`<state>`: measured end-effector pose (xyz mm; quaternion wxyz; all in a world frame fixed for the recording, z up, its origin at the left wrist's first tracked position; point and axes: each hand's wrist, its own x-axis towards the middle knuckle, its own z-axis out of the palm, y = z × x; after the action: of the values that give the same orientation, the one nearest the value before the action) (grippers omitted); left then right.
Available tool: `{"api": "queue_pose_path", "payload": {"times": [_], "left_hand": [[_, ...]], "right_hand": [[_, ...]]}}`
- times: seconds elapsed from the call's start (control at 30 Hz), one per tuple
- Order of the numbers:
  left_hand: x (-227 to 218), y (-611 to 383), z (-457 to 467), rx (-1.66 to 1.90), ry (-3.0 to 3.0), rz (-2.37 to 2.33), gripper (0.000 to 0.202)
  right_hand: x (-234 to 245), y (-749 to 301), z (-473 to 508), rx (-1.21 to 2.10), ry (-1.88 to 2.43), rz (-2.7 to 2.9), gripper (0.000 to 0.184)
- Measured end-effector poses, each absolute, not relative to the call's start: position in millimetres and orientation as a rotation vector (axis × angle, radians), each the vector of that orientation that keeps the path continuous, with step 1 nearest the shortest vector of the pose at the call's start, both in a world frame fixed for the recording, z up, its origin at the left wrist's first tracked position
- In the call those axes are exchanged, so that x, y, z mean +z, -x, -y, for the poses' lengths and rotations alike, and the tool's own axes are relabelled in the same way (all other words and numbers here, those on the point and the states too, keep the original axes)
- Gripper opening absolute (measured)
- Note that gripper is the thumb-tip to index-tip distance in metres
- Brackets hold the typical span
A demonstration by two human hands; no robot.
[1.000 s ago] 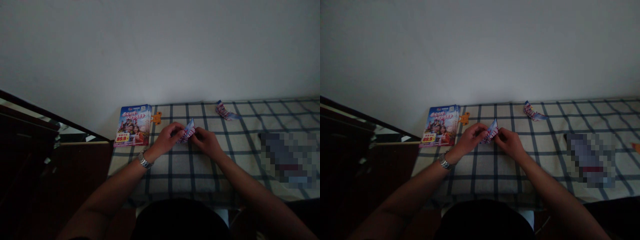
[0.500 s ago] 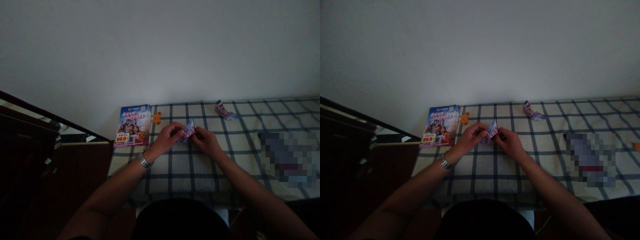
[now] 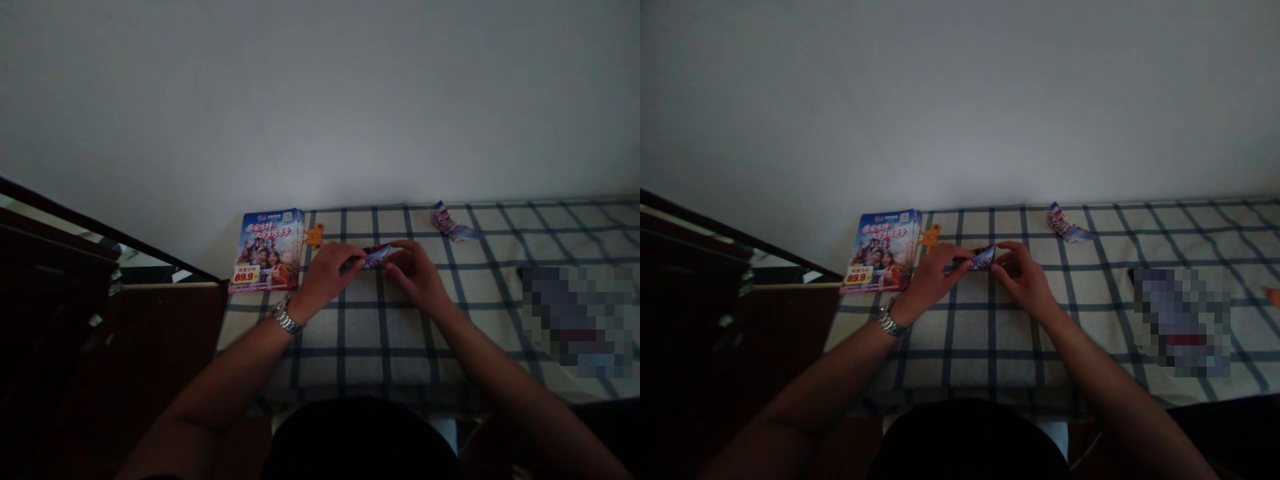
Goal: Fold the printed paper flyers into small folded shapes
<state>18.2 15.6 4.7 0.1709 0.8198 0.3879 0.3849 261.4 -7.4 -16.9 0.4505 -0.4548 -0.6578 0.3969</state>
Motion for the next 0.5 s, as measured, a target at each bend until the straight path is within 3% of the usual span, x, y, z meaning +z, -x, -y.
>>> {"api": "queue_pose_path", "payload": {"times": [0.13, 0.3, 0.5], "left_hand": [[4.6, -19.6, -15.3, 1.064, -2.454, -1.062, 0.013], [-0.7, -20.6, -15.9, 1.016, -2.531, -1.047, 0.015], [-1.3, -21.3, -15.0, 1.018, -2.549, -1.027, 0.015]], "right_hand": [[-20.9, -261.8, 7.2, 0.899, 1.071, 1.727, 0.051], [-19.4, -263.8, 6.1, 0.686, 1.08, 1.857, 0.026], [-19.1, -265.7, 3.2, 0.627, 1.087, 1.879, 0.017]]}}
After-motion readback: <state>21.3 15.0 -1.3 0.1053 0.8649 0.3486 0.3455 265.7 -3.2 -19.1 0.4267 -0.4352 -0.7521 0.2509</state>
